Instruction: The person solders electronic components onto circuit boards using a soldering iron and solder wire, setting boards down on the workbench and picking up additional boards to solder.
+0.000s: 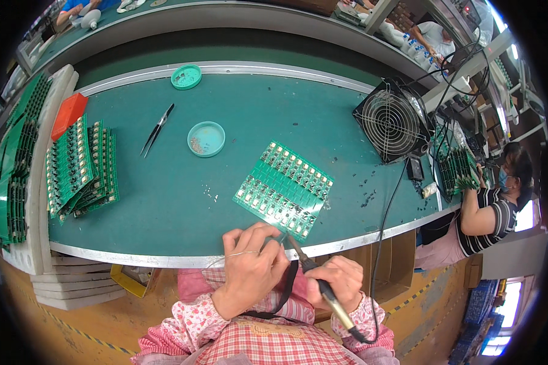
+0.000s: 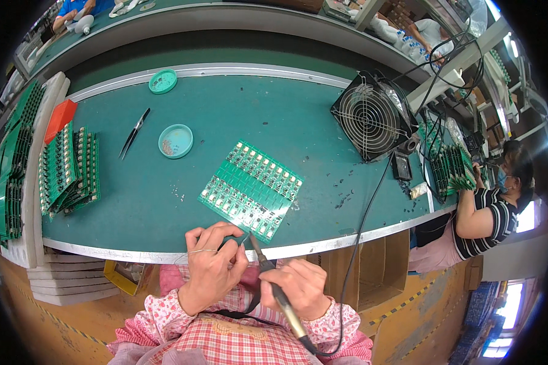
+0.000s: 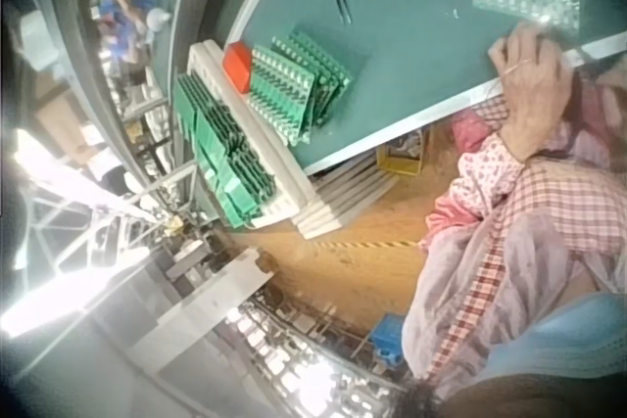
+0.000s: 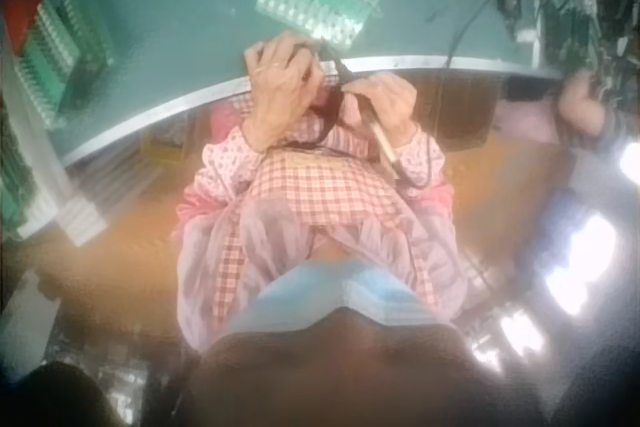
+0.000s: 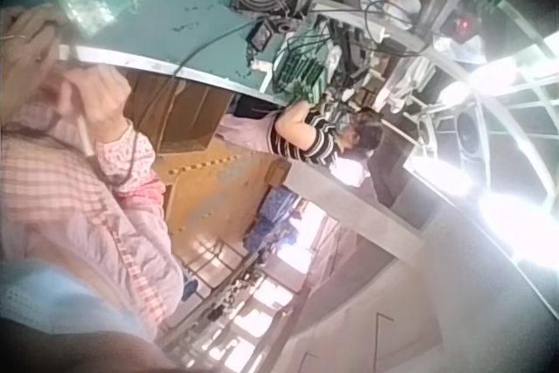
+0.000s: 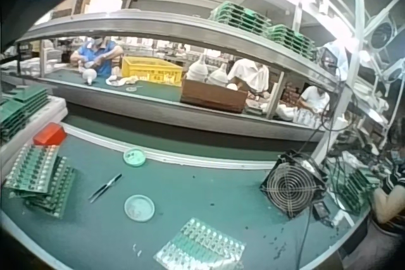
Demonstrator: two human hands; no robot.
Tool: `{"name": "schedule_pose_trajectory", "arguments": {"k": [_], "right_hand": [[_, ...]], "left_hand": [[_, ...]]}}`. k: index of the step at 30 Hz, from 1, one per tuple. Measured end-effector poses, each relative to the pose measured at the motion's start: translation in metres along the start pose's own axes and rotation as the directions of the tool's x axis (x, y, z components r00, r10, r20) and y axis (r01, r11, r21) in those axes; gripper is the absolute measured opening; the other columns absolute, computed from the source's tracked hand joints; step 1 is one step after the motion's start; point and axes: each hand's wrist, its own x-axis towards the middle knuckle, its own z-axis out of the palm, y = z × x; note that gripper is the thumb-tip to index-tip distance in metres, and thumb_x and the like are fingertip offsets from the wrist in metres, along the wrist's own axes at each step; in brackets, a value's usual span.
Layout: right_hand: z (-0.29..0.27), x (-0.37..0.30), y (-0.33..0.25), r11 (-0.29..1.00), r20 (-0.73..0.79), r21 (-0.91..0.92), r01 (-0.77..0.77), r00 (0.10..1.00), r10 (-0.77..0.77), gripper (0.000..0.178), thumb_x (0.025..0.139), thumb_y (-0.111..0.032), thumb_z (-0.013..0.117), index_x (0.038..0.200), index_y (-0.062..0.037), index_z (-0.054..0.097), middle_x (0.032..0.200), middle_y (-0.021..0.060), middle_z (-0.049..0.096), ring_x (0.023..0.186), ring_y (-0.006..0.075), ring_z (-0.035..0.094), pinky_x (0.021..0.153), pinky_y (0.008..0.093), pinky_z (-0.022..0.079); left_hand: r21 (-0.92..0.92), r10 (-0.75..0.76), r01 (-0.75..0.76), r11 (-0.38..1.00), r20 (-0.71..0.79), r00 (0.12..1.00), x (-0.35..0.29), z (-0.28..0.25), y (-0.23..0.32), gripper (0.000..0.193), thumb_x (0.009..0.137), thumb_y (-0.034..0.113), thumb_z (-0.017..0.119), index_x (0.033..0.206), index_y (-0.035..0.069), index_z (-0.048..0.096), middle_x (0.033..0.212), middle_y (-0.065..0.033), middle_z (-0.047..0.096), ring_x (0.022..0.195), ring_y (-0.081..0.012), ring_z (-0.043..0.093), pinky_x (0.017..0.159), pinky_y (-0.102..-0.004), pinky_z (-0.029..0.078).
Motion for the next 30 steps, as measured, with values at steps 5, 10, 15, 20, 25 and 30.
{"name": "schedule_pose_trajectory", "arguments": {"k": [5,10,15,20,25,30], "right_hand": [[-0.011,-0.011,0.004,0.979,-0.157,0.171,-0.11,0.978,0.137,0.014,0.074,-0.003,0.067,0.087,-0.0033,0.062,0.063,0.0048,0.061,0.048,0.0183,0.055,0.045,0.0307,0.045],[-0.01,-0.019,0.008,0.959,-0.172,0.227,-0.17,0.962,0.212,0.014,0.077,-0.003,0.067,0.089,-0.0021,0.059,0.069,0.0071,0.066,0.049,0.0179,0.057,0.046,0.0316,0.046],[-0.008,-0.019,0.011,0.967,-0.141,0.205,-0.15,0.973,0.181,0.014,0.078,-0.003,0.066,0.09,-0.002,0.059,0.068,0.0068,0.065,0.05,0.0183,0.058,0.047,0.0311,0.047],[-0.002,-0.017,0.013,0.961,-0.163,0.238,-0.142,0.969,0.184,0.013,0.079,-0.004,0.066,0.09,-0.0021,0.059,0.067,0.0071,0.065,0.05,0.0187,0.058,0.047,0.031,0.047],[-0.001,-0.017,0.016,0.968,-0.141,0.219,-0.126,0.977,0.159,0.013,0.079,-0.005,0.066,0.09,-0.0024,0.059,0.066,0.0069,0.064,0.05,0.019,0.059,0.047,0.0312,0.048],[0.002,-0.014,0.018,0.984,-0.165,0.168,-0.058,0.983,0.086,0.014,0.077,-0.005,0.067,0.09,-0.004,0.06,0.064,0.0059,0.062,0.049,0.0192,0.057,0.046,0.0312,0.046]], "left_hand": [[-0.025,-0.002,0.003,1.0,0.007,1.0,0.001,-0.002,0.001,0.014,0.072,0.004,0.071,0.072,0.006,0.057,0.101,-0.0042,0.064,0.1,-0.0228,0.063,0.085,-0.0421,0.035],[0.006,0.005,-0.005,1.0,0.015,1.0,0.004,-0.001,0.006,0.014,0.072,0.004,0.071,0.072,0.005,0.057,0.102,-0.0054,0.063,0.101,-0.0237,0.062,0.085,-0.0432,0.035],[0.025,0.001,-0.001,1.0,0.024,1.0,0.008,0.003,0.009,0.014,0.072,0.004,0.072,0.071,0.005,0.058,0.102,-0.0059,0.063,0.101,-0.0238,0.061,0.085,-0.0437,0.035],[0.047,-0.001,-0.001,0.999,0.03,1.0,0.01,0.004,0.009,0.015,0.072,0.004,0.072,0.071,0.005,0.058,0.102,-0.0056,0.062,0.099,-0.0242,0.06,0.086,-0.0439,0.035],[0.075,-0.003,0.0,0.997,0.044,0.999,0.011,0.005,0.009,0.014,0.072,0.005,0.073,0.072,0.005,0.059,0.102,-0.0053,0.062,0.099,-0.0242,0.059,0.085,-0.0437,0.035],[0.095,-0.001,-0.004,0.995,0.048,0.999,0.013,0.006,0.01,0.012,0.072,0.006,0.073,0.073,0.005,0.061,0.101,-0.0049,0.061,0.099,-0.0239,0.059,0.085,-0.0434,0.035]]}}
